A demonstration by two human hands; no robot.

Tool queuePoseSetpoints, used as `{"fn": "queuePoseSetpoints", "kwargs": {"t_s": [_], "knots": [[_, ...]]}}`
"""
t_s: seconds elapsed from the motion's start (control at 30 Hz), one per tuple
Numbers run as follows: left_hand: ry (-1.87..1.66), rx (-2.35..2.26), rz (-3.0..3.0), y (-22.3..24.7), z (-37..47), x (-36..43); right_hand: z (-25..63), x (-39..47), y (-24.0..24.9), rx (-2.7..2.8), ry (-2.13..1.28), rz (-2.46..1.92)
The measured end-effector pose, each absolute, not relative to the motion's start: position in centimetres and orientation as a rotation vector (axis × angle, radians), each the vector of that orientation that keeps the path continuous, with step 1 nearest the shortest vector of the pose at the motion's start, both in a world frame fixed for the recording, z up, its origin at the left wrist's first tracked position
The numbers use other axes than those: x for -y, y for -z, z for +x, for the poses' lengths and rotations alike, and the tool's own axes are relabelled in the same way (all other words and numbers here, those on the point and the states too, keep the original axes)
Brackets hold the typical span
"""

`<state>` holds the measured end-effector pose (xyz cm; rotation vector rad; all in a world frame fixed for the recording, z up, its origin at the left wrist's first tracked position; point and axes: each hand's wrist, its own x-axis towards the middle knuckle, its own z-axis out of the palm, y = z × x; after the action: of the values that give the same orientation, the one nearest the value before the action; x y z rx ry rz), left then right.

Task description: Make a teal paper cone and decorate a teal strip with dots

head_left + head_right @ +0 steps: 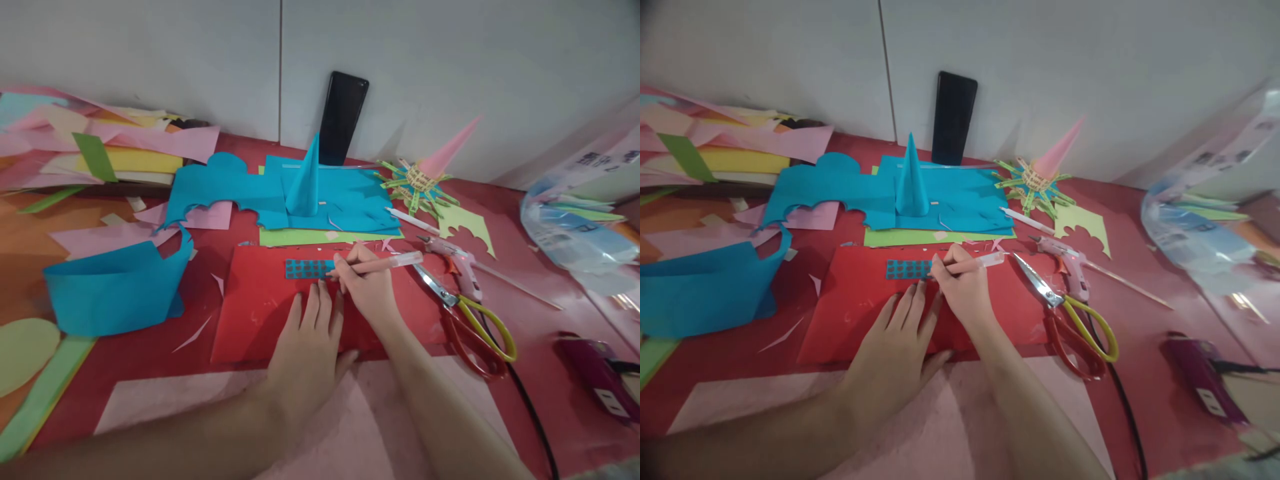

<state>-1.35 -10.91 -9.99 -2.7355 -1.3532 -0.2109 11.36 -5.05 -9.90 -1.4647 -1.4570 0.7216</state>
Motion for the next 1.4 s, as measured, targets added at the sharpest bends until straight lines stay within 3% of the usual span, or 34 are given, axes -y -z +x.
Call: {"fn": "queuePoseSetpoints", "kwargs": {"t_s": [1.4], "knots": [[0.171,1.382,-2.794,9.82,-1.40,10.91,11.29,5.09,9.72,1.455,-0.706,-1.504]]}}
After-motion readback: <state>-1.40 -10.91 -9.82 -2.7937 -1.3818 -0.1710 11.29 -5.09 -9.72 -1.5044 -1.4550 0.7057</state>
